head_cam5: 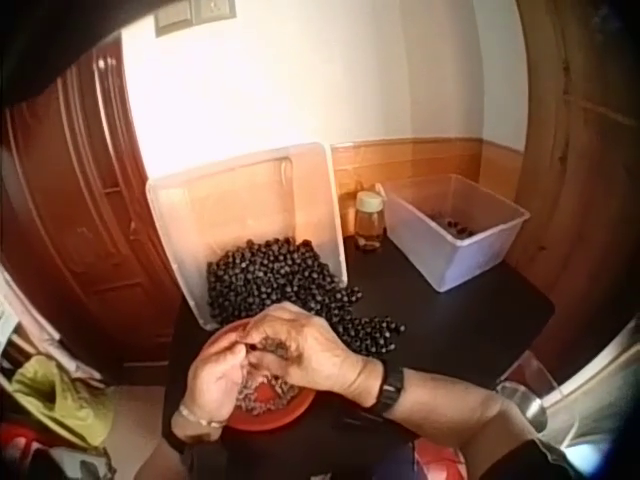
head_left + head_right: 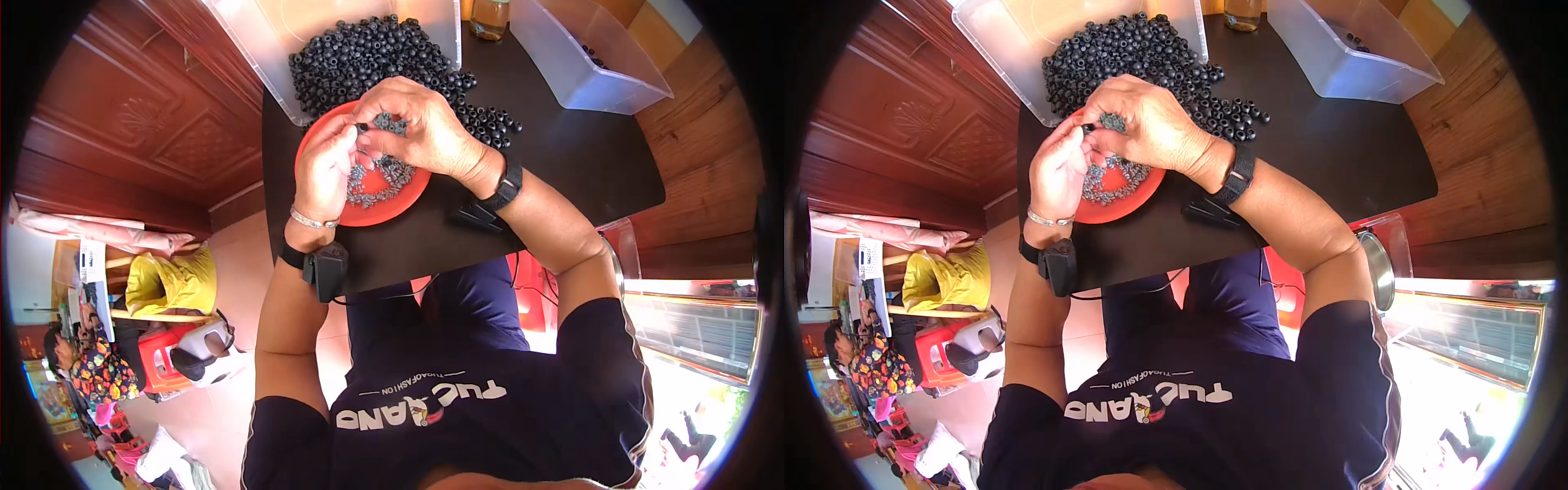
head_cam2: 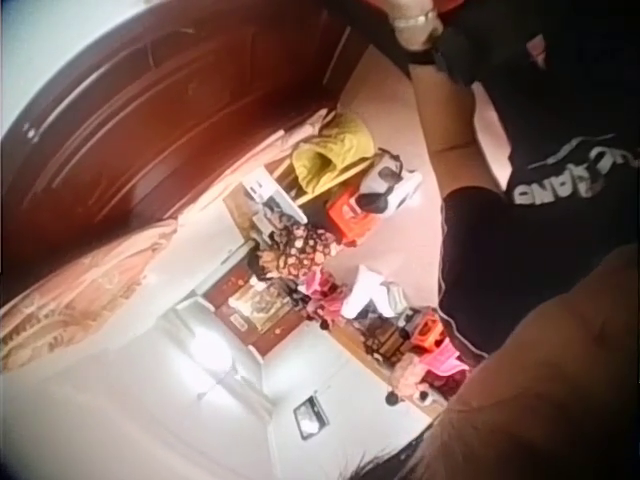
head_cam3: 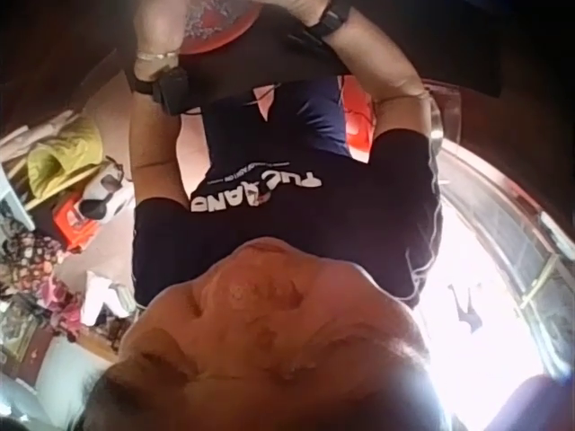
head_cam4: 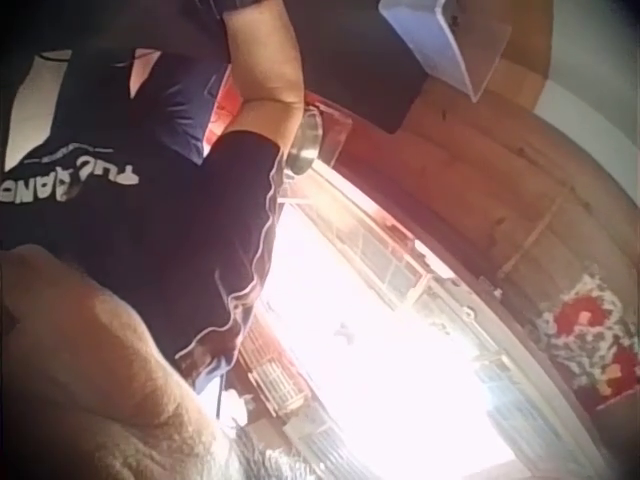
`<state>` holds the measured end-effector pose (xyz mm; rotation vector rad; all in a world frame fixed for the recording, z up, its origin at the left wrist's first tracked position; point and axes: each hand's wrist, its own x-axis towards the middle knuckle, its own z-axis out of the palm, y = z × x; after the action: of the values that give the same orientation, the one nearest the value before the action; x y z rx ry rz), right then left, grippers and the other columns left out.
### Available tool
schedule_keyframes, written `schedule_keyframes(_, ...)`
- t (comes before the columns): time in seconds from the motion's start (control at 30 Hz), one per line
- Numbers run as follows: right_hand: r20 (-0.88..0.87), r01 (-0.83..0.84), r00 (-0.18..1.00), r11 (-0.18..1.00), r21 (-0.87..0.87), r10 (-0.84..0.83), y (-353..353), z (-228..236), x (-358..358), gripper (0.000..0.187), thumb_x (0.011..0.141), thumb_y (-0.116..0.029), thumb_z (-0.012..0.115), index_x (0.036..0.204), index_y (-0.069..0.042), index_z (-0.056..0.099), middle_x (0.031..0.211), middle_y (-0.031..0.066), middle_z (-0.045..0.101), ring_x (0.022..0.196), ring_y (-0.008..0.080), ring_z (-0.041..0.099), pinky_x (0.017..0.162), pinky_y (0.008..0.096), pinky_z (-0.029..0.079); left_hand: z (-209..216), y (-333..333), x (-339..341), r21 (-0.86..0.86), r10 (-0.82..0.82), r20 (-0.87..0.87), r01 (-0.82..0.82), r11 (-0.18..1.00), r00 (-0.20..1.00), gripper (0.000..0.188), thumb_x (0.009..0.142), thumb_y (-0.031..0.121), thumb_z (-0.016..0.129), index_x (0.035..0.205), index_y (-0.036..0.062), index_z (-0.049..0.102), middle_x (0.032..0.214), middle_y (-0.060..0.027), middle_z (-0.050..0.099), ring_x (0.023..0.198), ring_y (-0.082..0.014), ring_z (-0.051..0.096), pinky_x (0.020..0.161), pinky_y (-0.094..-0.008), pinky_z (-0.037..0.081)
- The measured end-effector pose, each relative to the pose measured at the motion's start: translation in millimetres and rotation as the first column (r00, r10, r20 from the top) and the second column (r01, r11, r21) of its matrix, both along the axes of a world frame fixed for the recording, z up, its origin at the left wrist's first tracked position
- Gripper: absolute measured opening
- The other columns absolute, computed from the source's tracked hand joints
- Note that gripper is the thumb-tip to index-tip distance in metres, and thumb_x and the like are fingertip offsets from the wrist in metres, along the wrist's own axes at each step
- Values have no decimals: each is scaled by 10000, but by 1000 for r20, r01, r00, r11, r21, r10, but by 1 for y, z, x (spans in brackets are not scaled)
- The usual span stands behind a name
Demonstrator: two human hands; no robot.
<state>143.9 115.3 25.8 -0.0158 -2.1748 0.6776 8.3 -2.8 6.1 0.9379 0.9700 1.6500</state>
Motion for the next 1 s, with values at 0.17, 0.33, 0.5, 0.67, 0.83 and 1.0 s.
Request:
schedule_keyframes(0.17, 98, 5, 995, 999, -46, -1, 17, 0, 4, 150, 724, -120, 723, 851, -81, 653, 859, 54, 631, 845, 246, 620, 749, 345, 507, -9, 1, -13, -3, 76, 144, -76, 997, 987, 257, 935, 209, 462, 1017, -6, 576, 873, -74, 609, 754, -185, 595, 663, -273, 444)
schedule_keyframes(0.33, 438, -91, 899, 979, 185, 1, 6, -2, 11, 89, 734, -135, 682, 806, -98, 648, 814, 37, 596, 855, 250, 595, 728, 358, 495, -6, 0, -19, -17, 198, 179, -198, 980, 964, 249, 933, 218, 464, 938, 14, 607, 829, -79, 613, 716, -196, 598, 633, -288, 445)
schedule_keyframes(0.5, 458, -74, 885, 947, 311, -82, -7, -14, 6, 118, 737, -165, 680, 824, -91, 649, 817, 42, 572, 878, 246, 589, 729, 369, 498, -10, 1, -22, -80, 236, 176, -225, 971, 956, 248, 927, 224, 476, 928, 13, 608, 823, -80, 614, 710, -196, 600, 626, -285, 446)
schedule_keyframes(0.67, 445, -45, 883, 917, 396, -148, -5, -22, 2, 125, 731, -167, 680, 824, -87, 654, 842, 50, 573, 870, 261, 588, 732, 364, 501, -13, 2, -25, -118, 233, 161, -215, 969, 959, 255, 913, 243, 514, 972, 15, 612, 848, -77, 616, 741, -197, 602, 654, -285, 457)
schedule_keyframes(0.83, 479, -89, 876, 953, 288, -63, -6, -21, 2, 98, 730, -152, 678, 790, -89, 633, 847, 46, 571, 889, 251, 577, 758, 363, 489, -13, 0, -24, -139, 215, 158, -194, 971, 964, 255, 913, 247, 505, 956, 21, 616, 849, -71, 618, 734, -194, 597, 651, -284, 454)
schedule_keyframes(1.0, 406, -166, 913, 949, 267, 46, -9, -21, 0, 90, 721, -119, 688, 776, -99, 620, 834, 30, 567, 898, 233, 564, 759, 360, 480, -8, -1, -20, -148, 257, 165, -234, 961, 952, 220, 917, 207, 488, 954, 21, 598, 834, -84, 621, 718, -190, 598, 634, -279, 441)
